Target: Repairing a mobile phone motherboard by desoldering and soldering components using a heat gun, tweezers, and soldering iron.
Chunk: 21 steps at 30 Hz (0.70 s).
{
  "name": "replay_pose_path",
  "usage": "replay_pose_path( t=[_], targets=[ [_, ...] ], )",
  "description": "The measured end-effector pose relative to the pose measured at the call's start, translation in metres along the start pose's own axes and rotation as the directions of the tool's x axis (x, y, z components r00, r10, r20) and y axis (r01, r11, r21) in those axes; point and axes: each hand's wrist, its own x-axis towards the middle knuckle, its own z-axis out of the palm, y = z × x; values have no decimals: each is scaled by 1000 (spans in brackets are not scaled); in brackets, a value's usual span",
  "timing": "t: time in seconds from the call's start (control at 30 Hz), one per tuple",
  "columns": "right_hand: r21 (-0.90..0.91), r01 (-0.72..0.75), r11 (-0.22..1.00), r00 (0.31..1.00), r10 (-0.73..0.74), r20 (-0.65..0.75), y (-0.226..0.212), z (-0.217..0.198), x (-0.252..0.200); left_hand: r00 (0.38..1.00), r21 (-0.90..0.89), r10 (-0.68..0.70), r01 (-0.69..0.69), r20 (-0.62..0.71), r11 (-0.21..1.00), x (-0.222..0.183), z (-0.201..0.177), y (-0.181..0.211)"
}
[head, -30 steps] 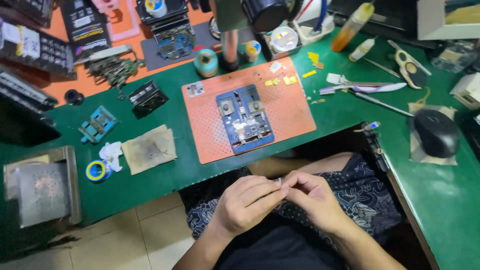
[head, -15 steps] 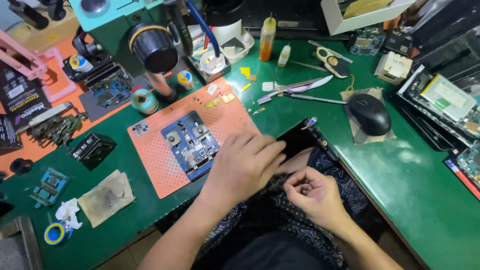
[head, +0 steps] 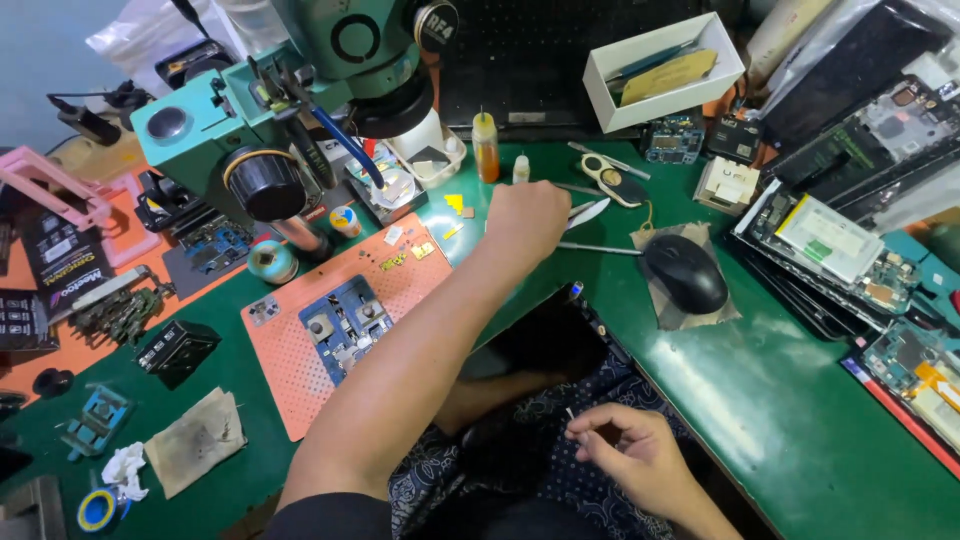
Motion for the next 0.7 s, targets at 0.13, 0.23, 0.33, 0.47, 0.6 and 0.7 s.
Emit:
replay_pose_path(
  t=[0.13,0.23,0.33,0.47,0.6,0.7],
  targets=[
    [-62,31,998,999,-29,35,-4,6,3,931,80,13,17,-365,997,9,23,6],
    [-137,112,984,993,-106,53,-10,13,2,732,53,26,14,-681,998,-2,19,13],
    [-159,196,968,980,-186,77,-10,16,-3,586,6,67,-106,-807,994,-42,-6,16],
    [-228,242,943,970,-243,26,-2,14,-8,563,-304,15,-467,-826,830,-129,-24,15],
    [-188,367,911,930,-362,63,-3,25,-6,526,-548,-200,-672,-827,498,-214,1,1],
    [-149,409,900,912,-397,103,-6,41,-5,702,-712,-428,-681,-569,-170,-258,46,-5]
  ],
)
